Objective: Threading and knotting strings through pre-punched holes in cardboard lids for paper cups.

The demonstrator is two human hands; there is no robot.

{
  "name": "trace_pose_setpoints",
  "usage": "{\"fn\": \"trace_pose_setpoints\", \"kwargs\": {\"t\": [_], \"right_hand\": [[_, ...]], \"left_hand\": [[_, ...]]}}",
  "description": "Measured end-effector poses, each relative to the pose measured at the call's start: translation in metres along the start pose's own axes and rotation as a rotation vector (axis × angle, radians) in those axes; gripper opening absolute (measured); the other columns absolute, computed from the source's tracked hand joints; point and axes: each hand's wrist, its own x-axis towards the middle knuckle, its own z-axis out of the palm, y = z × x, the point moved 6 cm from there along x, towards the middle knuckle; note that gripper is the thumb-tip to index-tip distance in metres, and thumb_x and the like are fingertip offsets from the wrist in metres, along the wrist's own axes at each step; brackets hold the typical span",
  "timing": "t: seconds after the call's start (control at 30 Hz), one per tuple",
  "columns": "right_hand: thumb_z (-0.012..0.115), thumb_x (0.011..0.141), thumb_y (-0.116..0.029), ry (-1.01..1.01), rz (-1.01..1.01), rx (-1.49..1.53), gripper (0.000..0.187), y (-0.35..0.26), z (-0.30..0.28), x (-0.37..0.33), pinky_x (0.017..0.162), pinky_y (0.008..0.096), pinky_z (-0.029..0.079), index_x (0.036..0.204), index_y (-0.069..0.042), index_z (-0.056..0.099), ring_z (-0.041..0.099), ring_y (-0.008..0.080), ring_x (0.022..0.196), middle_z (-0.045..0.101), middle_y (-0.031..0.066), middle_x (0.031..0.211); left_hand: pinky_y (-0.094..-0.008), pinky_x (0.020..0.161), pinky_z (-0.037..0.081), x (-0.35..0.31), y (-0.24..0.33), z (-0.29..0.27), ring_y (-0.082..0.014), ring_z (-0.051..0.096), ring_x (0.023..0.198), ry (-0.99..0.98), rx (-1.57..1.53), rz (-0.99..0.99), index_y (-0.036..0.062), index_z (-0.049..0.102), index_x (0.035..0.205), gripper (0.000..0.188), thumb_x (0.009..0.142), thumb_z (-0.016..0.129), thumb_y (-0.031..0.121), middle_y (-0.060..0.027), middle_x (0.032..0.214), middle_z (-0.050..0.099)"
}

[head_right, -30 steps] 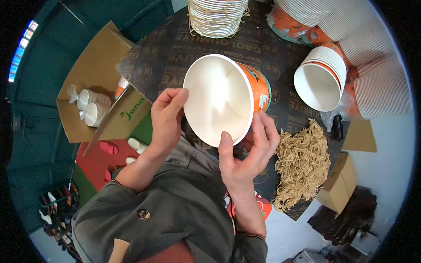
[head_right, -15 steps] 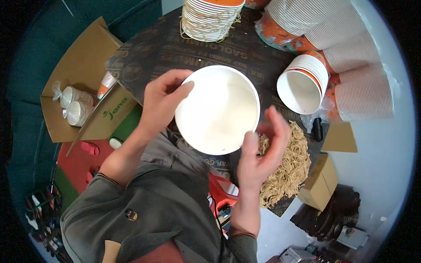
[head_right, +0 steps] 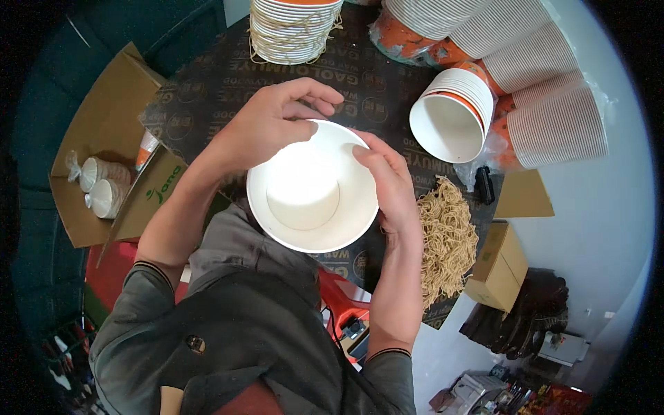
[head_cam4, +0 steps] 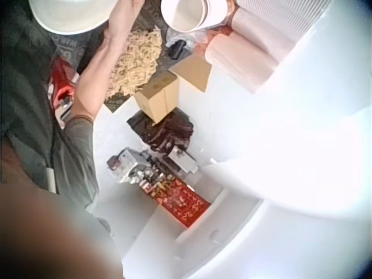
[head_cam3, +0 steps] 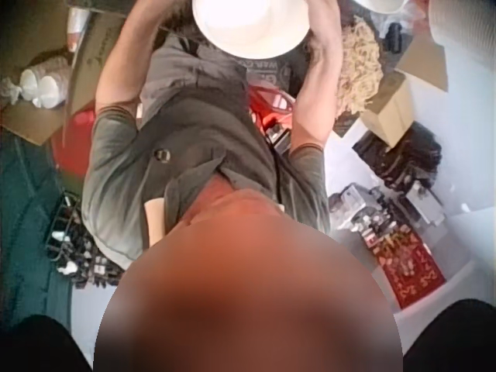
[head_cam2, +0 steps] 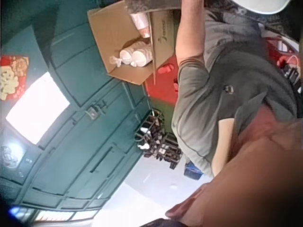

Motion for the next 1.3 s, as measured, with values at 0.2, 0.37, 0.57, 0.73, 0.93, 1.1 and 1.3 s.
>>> {"fn": "trace_pose_setpoints", "kwargs": {"t": [0.2, 0.37, 0.57, 0.73, 0.93, 1.1, 1.3], "right_hand": [[0.066, 0.108, -0.019, 0.032, -0.079, -0.004, 0.035, 0.007, -0.005, 0.005, 0.086, 0.0261, 0.057, 0.134, -0.001, 0.077, 0.074, 0.0107, 0.095, 0.081, 0.0057, 0.111], [0.066, 0.108, -0.023, 0.092, -0.092, -0.01, 0.039, 0.01, -0.01, 0.002, 0.086, 0.0268, 0.057, 0.14, -0.002, 0.074, 0.074, 0.0119, 0.095, 0.08, 0.0072, 0.113], [0.059, 0.108, -0.036, 0.012, 0.014, 0.11, 0.057, 0.007, 0.01, -0.002, 0.105, 0.0343, 0.056, 0.15, 0.003, 0.066, 0.073, 0.0216, 0.118, 0.076, 0.0161, 0.131], [0.058, 0.107, -0.036, 0.009, 0.014, 0.08, 0.059, 0.008, 0.008, -0.003, 0.107, 0.0358, 0.056, 0.149, 0.005, 0.065, 0.073, 0.0237, 0.121, 0.076, 0.0181, 0.134], [0.059, 0.106, -0.034, 0.037, -0.025, 0.0, 0.054, 0.006, 0.01, -0.004, 0.098, 0.0349, 0.058, 0.139, 0.006, 0.072, 0.076, 0.0222, 0.112, 0.078, 0.0173, 0.124], [0.058, 0.109, -0.038, 0.08, -0.11, -0.094, 0.054, 0.006, 0.007, -0.008, 0.098, 0.0371, 0.059, 0.133, 0.006, 0.076, 0.076, 0.0221, 0.11, 0.079, 0.0166, 0.124], [0.055, 0.116, -0.046, -0.184, -0.667, -0.186, 0.06, -0.014, 0.015, -0.02, 0.128, 0.049, 0.041, 0.146, 0.004, 0.07, 0.057, 0.0348, 0.151, 0.065, 0.0228, 0.157]], "left_hand": [[-0.0332, 0.097, 0.061, 0.005, -0.004, 0.001, -0.0181, 0.076, 0.11, -0.012, -0.016, -0.036, -0.002, 0.071, 0.139, 0.046, 0.094, 0.066, 0.001, -0.0129, 0.124, 0.075], [-0.0325, 0.101, 0.06, 0.007, -0.008, 0.002, -0.0164, 0.075, 0.113, -0.048, -0.051, -0.077, -0.003, 0.072, 0.136, 0.046, 0.091, 0.064, 0.002, -0.0117, 0.12, 0.077], [-0.0351, 0.108, 0.06, 0.003, -0.016, 0.003, -0.0183, 0.075, 0.117, -0.09, -0.304, -0.035, -0.0005, 0.07, 0.142, 0.06, 0.084, 0.06, 0.002, -0.0119, 0.129, 0.076], [-0.0346, 0.107, 0.06, -0.009, -0.026, -0.004, -0.0178, 0.075, 0.118, -0.056, -0.321, -0.05, 0.0015, 0.069, 0.147, 0.055, 0.092, 0.069, 0.011, -0.0113, 0.133, 0.076], [-0.0304, 0.092, 0.062, -0.025, -0.024, -0.014, -0.0134, 0.078, 0.101, -0.05, -0.122, -0.296, 0.0005, 0.08, 0.133, 0.039, 0.1, 0.078, 0.022, -0.0084, 0.114, 0.082], [-0.0293, 0.089, 0.062, -0.025, -0.015, -0.015, -0.0125, 0.078, 0.098, -0.059, -0.098, -0.2, 0.0008, 0.083, 0.13, 0.03, 0.104, 0.075, 0.016, -0.0084, 0.11, 0.084], [-0.0345, 0.106, 0.059, -0.032, 0.026, -0.012, -0.018, 0.074, 0.121, -0.036, -0.065, 0.24, 0.0001, 0.075, 0.117, 0.016, 0.102, 0.073, 0.0, -0.0111, 0.125, 0.08]]}}
